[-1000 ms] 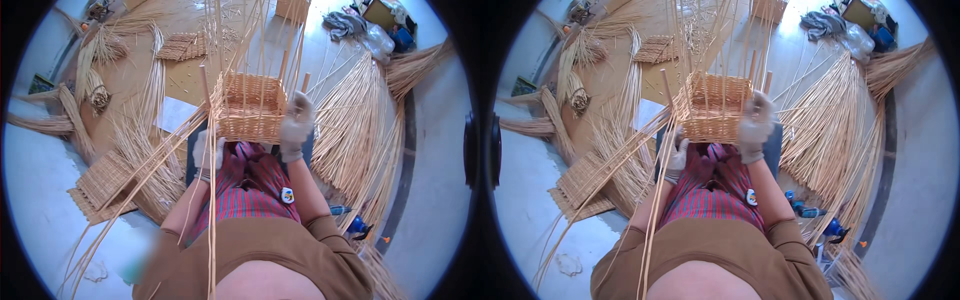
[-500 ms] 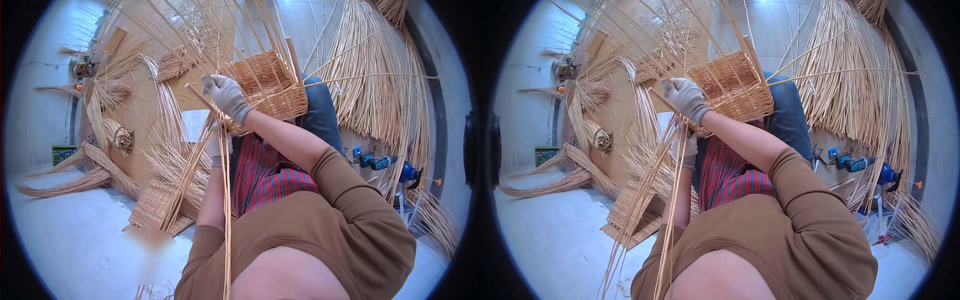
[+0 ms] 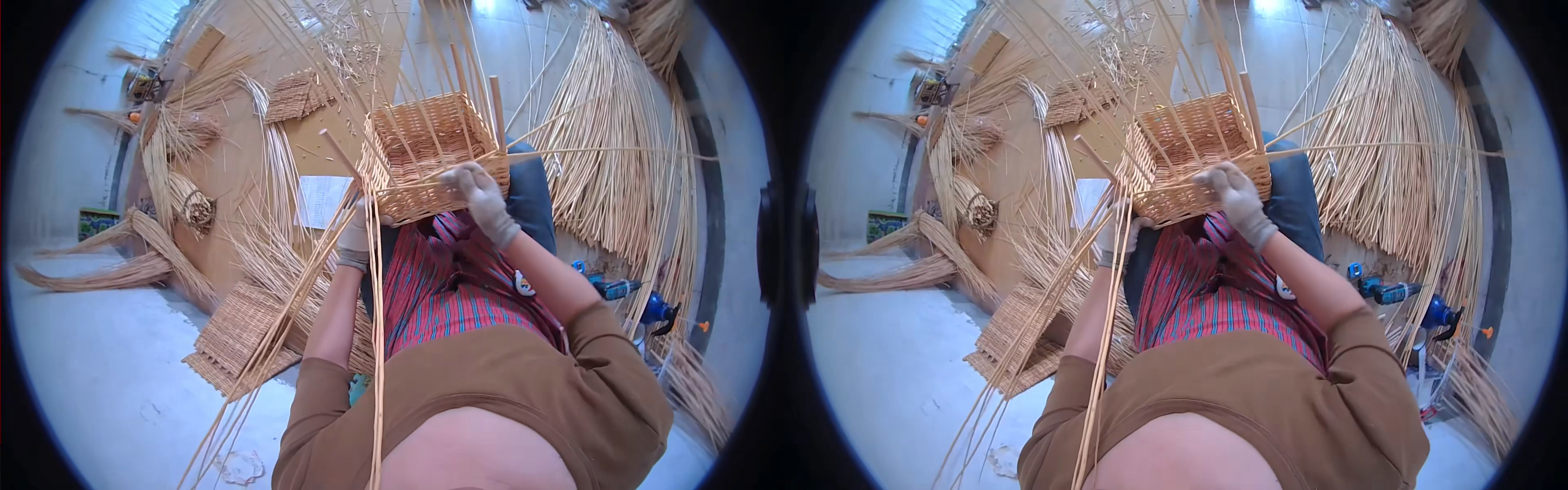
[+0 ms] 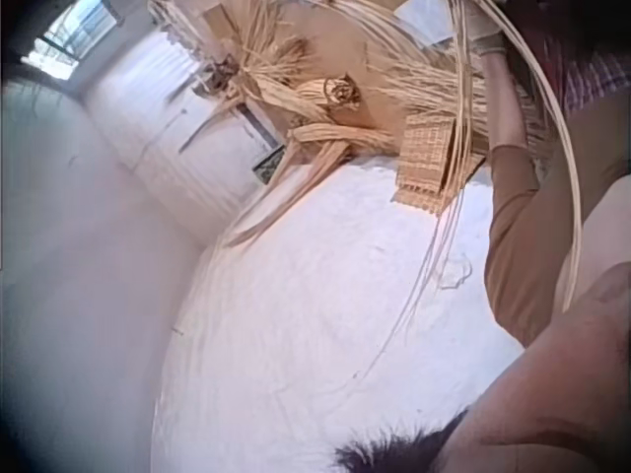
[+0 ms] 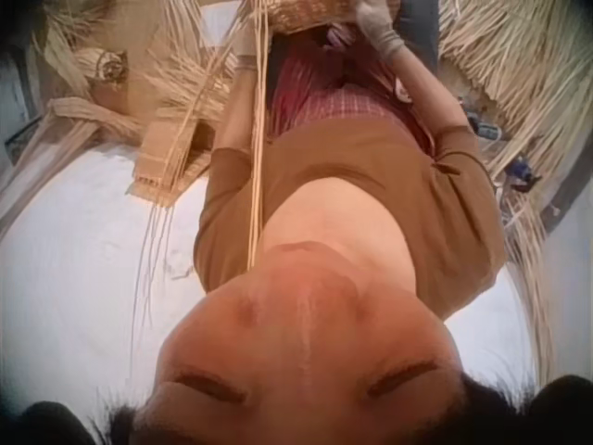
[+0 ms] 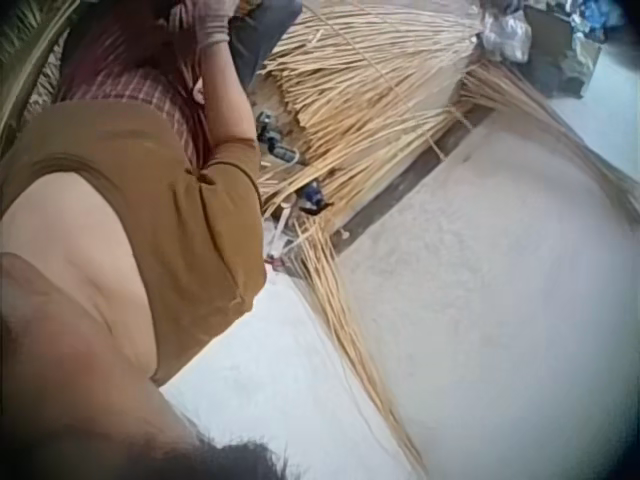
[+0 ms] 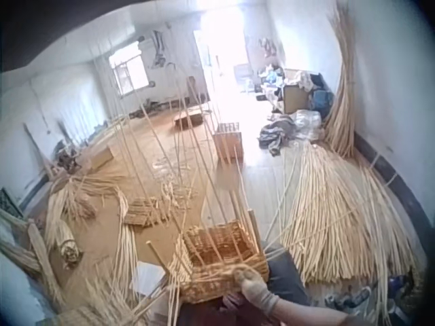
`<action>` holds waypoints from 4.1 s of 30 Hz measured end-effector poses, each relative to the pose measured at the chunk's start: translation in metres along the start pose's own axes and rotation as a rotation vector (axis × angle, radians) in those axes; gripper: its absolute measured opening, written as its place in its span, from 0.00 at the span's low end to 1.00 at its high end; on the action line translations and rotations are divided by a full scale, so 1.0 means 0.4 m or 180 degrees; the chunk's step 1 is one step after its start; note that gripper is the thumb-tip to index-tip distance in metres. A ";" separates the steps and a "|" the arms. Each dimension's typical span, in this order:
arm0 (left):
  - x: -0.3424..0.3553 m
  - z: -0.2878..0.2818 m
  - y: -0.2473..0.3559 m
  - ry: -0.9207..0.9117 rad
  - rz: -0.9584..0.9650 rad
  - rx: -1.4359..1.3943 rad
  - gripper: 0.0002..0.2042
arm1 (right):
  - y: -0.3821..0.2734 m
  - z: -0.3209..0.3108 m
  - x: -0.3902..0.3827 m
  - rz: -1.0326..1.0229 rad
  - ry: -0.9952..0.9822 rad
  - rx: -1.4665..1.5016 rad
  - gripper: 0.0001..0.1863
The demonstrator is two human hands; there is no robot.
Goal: Weaving a rectangular basket using long straw or rattan strips.
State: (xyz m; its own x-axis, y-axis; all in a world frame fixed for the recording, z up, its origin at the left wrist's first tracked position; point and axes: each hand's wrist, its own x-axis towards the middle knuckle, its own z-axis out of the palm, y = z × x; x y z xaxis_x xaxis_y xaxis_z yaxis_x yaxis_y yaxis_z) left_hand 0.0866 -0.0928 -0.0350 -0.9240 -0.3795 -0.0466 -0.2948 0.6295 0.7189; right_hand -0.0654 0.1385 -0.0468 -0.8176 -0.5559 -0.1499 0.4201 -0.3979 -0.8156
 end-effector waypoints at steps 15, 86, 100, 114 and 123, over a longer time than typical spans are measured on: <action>0.059 0.083 0.279 0.0389 -0.0752 -0.2124 0.37 | -0.089 0.067 0.074 -0.1121 0.0644 -0.1324 0.06; -0.185 0.000 0.097 0.0770 -0.0449 -0.1365 0.19 | -0.034 0.396 -0.218 -0.2028 -0.4474 -0.3085 0.17; -0.173 0.041 0.147 0.2285 0.0564 -0.2216 0.18 | -0.133 0.034 0.113 -0.0730 -0.0711 -0.0920 0.30; 0.018 0.092 0.152 0.1983 0.0005 -0.1601 0.33 | -0.164 -0.011 0.067 -0.1003 0.0199 -0.2314 0.09; 0.091 0.126 0.031 0.1144 -0.0312 -0.2277 0.37 | -0.148 0.024 0.068 -0.0990 0.0257 -0.2038 0.08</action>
State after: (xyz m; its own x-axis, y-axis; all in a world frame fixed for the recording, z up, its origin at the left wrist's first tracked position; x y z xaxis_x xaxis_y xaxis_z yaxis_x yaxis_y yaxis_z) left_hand 0.0369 -0.0645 -0.0629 -0.7312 -0.6821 0.0060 -0.0305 0.0415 0.9987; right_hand -0.1085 0.1399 0.0028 -0.8990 -0.4207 0.1220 -0.1304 -0.0088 -0.9914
